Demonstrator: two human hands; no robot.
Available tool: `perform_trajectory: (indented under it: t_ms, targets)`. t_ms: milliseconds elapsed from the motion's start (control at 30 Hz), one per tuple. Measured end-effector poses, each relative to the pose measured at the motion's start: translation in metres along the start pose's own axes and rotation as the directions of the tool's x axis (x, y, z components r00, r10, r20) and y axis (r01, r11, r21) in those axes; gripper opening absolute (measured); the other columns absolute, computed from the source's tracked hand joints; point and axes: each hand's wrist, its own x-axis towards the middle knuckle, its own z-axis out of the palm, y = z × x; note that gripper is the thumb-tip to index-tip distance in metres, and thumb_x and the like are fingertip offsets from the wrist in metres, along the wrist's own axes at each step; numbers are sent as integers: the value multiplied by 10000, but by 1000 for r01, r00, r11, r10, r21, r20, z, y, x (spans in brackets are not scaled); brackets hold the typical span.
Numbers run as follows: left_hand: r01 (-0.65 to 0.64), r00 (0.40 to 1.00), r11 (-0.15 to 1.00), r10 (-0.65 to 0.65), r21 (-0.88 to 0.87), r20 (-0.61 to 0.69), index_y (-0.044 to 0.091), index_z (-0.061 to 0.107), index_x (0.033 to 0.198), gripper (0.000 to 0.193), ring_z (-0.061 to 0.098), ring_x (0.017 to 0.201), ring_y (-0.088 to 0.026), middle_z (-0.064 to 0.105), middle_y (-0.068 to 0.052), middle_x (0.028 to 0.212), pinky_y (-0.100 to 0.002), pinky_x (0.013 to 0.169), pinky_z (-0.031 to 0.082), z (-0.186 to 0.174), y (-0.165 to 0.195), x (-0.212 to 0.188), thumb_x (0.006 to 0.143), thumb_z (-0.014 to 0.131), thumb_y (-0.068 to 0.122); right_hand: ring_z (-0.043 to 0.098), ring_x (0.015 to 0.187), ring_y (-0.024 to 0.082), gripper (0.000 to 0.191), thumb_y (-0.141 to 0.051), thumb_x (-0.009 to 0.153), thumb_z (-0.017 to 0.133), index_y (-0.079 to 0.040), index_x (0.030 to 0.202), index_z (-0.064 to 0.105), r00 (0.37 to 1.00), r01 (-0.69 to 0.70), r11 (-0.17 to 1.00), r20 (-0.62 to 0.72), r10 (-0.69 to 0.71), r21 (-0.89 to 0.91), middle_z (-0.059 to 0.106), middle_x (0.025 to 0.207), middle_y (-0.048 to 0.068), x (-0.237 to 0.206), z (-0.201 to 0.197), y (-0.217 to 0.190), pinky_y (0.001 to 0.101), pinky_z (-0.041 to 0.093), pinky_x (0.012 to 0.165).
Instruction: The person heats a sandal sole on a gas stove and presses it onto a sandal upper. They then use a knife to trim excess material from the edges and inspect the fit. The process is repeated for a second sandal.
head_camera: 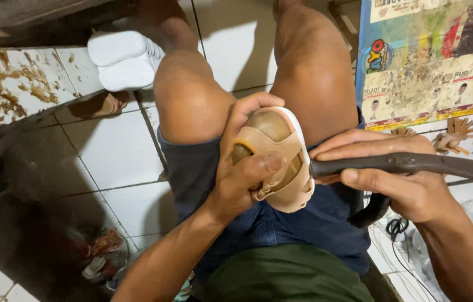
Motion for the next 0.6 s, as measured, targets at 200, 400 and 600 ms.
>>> perform_trajectory:
  t_ms: [200, 400, 600]
  targets:
    - [-14, 997, 993, 5, 117, 76, 22, 421, 1466, 683, 629, 1083, -184, 613, -118, 1156, -314, 975, 527, -2, 4, 1, 876, 696, 229, 799, 976, 340, 301, -56, 869, 661, 115, 1104, 738, 1000, 25, 998, 9, -26, 56, 743, 1170, 274, 0, -4, -3, 414, 661, 879]
    - [-54, 993, 984, 36, 167, 109, 18, 438, 1444, 633, 589, 1015, -128, 593, -76, 1113, -280, 947, 502, -6, -2, 3, 907, 710, 212, 786, 921, 286, 286, -41, 837, 696, 85, 1088, 752, 994, 92, 989, 61, -86, -112, 753, 1125, 219, 18, 3, -25, 362, 667, 803]
    - [-47, 992, 958, 13, 281, 122, 7, 468, 1398, 543, 603, 973, -140, 603, -93, 1109, -274, 882, 517, -8, -1, 2, 931, 680, 185, 743, 908, 215, 271, -41, 816, 725, 4, 1071, 805, 954, 138, 928, 297, -31, -346, 761, 1068, 108, 34, -16, -34, 305, 601, 771]
